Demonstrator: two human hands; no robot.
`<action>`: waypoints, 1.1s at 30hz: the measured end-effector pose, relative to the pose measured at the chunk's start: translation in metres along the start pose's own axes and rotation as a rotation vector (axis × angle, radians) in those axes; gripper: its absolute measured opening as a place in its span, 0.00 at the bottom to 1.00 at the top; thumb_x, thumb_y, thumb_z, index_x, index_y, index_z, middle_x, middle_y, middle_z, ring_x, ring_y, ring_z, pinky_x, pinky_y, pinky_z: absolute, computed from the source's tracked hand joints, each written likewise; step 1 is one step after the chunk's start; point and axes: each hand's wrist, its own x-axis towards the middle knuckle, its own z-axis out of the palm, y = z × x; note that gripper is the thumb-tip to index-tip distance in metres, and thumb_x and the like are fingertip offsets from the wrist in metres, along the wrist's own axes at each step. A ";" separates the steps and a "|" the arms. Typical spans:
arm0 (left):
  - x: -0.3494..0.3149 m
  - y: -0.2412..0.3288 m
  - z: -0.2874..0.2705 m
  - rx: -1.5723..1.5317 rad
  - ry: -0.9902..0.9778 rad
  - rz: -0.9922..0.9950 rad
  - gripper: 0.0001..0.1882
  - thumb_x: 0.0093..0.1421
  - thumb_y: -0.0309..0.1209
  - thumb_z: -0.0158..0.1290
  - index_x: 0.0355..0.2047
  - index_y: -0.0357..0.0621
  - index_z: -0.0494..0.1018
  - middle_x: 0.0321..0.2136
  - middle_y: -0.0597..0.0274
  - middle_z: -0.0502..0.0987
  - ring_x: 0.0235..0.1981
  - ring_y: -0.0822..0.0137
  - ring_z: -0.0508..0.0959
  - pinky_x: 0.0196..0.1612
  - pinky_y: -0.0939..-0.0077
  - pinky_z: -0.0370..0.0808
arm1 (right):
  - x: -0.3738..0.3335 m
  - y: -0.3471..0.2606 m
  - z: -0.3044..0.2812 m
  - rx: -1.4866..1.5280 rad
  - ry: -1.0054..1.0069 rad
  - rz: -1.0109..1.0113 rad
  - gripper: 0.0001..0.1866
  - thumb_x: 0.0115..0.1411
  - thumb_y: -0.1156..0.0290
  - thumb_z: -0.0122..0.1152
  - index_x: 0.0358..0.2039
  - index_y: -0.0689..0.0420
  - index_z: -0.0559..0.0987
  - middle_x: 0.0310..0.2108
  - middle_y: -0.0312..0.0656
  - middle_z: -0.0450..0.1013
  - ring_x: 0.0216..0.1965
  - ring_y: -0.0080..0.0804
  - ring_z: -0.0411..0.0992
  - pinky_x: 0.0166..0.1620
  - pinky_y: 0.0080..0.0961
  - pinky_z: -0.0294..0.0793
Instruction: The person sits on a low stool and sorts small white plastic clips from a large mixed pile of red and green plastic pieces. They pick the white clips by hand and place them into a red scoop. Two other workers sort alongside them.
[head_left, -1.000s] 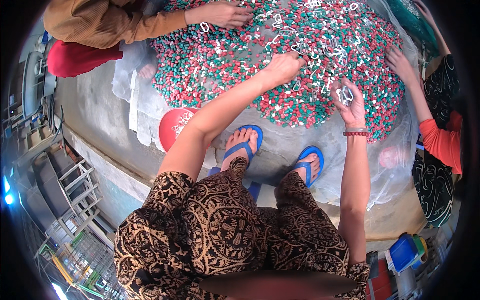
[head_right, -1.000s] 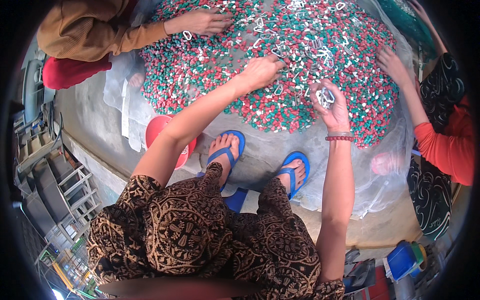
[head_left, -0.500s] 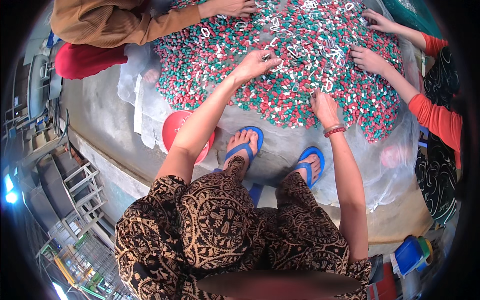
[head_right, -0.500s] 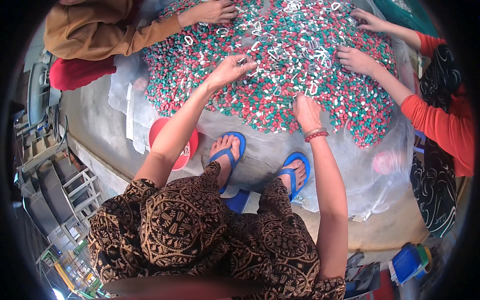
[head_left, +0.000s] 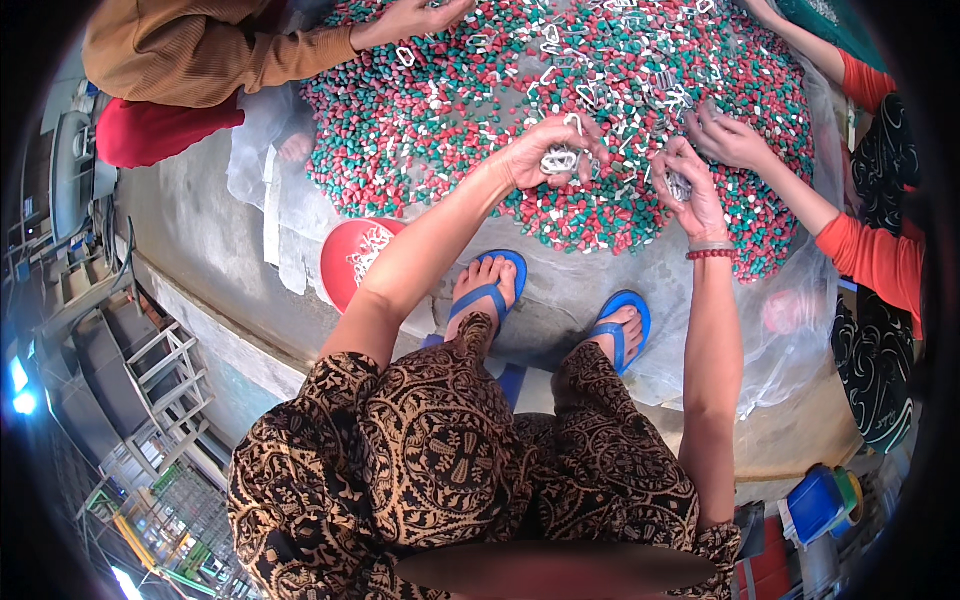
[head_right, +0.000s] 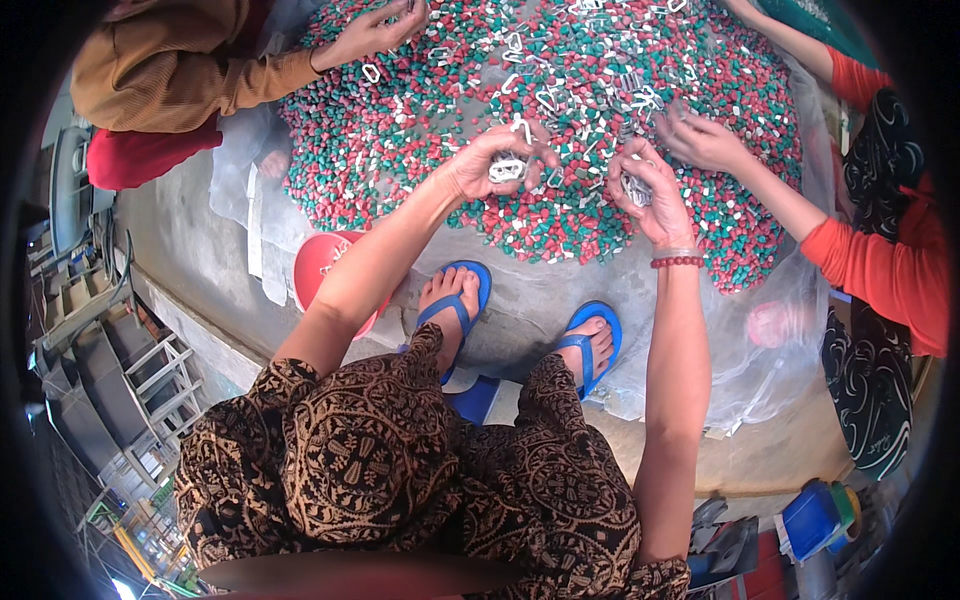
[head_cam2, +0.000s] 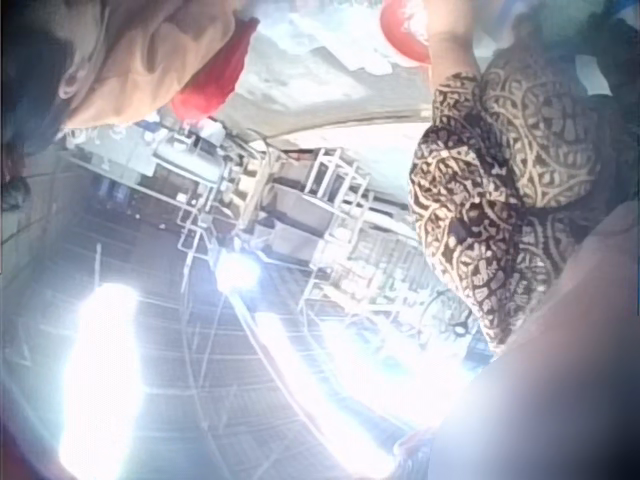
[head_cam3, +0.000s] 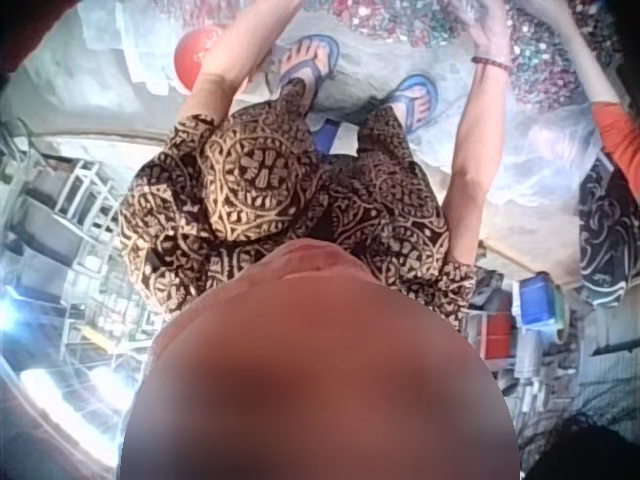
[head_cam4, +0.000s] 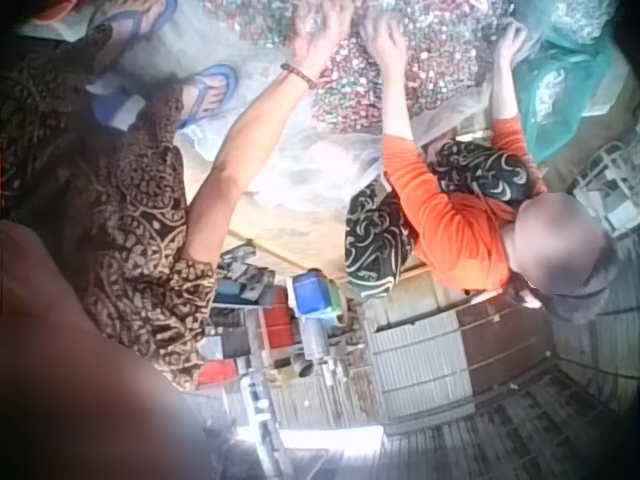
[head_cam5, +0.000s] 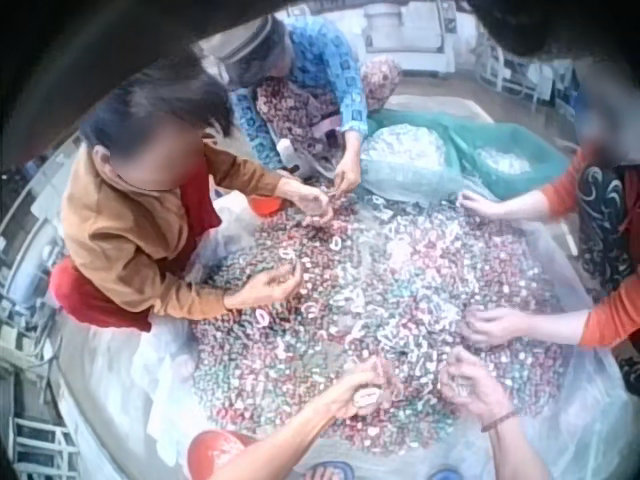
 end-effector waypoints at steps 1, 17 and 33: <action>0.003 -0.003 0.000 0.047 -0.036 -0.039 0.13 0.59 0.36 0.48 0.33 0.38 0.69 0.30 0.54 0.75 0.18 0.70 0.76 0.07 0.90 0.59 | 0.004 0.001 -0.001 -0.178 0.086 0.029 0.04 0.60 0.70 0.50 0.30 0.55 0.71 0.20 0.33 0.66 0.19 0.19 0.64 0.10 0.10 0.52; 0.016 -0.041 -0.016 1.656 0.295 0.134 0.18 0.52 0.42 0.56 0.30 0.37 0.72 0.29 0.47 0.76 0.33 0.49 0.77 0.35 0.56 0.73 | 0.028 0.037 -0.015 -1.546 0.443 -0.114 0.10 0.55 0.65 0.56 0.36 0.54 0.76 0.32 0.50 0.75 0.34 0.50 0.74 0.35 0.42 0.70; -0.002 -0.015 -0.029 1.445 0.193 0.015 0.21 0.54 0.44 0.54 0.38 0.38 0.72 0.29 0.47 0.76 0.35 0.51 0.76 0.37 0.58 0.70 | 0.012 0.014 -0.006 -0.213 0.195 0.041 0.07 0.59 0.68 0.53 0.33 0.58 0.72 0.26 0.40 0.71 0.25 0.24 0.71 0.16 0.14 0.64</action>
